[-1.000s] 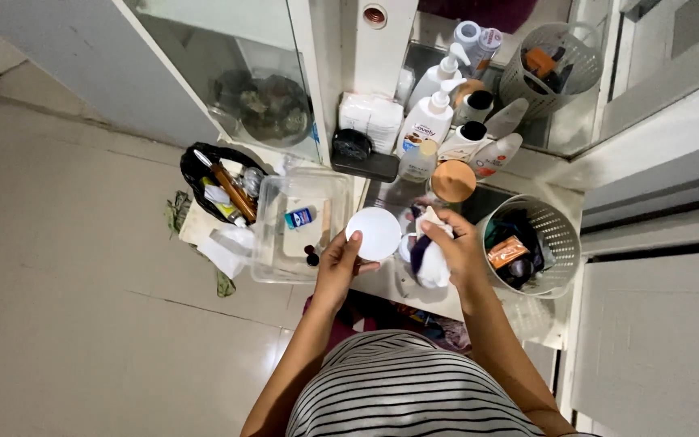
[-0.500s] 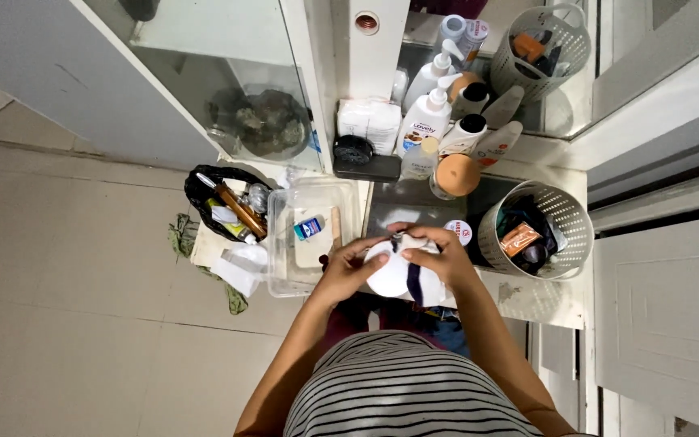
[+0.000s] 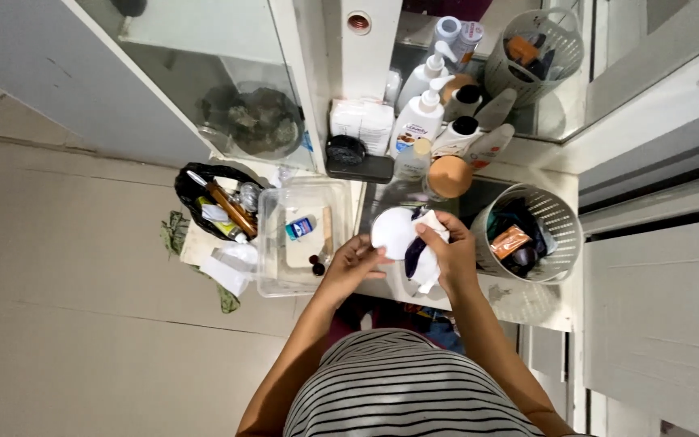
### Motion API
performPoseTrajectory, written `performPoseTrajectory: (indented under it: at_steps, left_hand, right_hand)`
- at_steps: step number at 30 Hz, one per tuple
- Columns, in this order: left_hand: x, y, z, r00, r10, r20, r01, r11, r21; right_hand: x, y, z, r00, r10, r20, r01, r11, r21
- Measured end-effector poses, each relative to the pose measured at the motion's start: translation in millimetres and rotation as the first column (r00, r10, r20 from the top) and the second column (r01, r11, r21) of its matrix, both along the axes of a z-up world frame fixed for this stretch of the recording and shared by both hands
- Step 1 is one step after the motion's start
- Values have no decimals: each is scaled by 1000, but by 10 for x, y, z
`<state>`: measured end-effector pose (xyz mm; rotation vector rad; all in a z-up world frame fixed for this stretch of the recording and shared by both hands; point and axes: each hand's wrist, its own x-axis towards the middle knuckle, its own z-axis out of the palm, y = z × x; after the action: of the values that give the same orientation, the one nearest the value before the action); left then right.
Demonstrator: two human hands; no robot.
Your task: The person removes various toiletries from a plastic bin and a basket, wipes them with a tissue, and places them on a bathroom counter. The person handles bottles, jars, and a small black case, arranging them on the counter surface.
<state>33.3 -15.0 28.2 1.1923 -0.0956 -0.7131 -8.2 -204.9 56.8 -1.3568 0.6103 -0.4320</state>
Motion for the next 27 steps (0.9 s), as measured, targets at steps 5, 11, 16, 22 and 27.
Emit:
performPoseTrajectory:
  at_steps: [5,11,16,22,27]
  left_hand:
    - [-135,-221,70,971,165,171,-177,983,56]
    - [-242,-357,290,478,-34,878,-317,925,208]
    - [-412,-570,228,307,-105,946,-472,846,247]
    - [-601,-767,171,511,89,855,-478,856,196]
    - [-713,-852,-80,831,322,453,-412,905,111]
  right_hand:
    - [-69,-301,-123,996,82,30,-84,996,40]
    - [-144,-640,113,955,294,-38,-291,955,65]
    - [-295,-731,312,888,456,-64,-460,873,-163]
    - [-198,-779,207,844,536,29,-512,820,-254]
    - [-231,-1088,-102,903,414,-112,-427,894,-136]
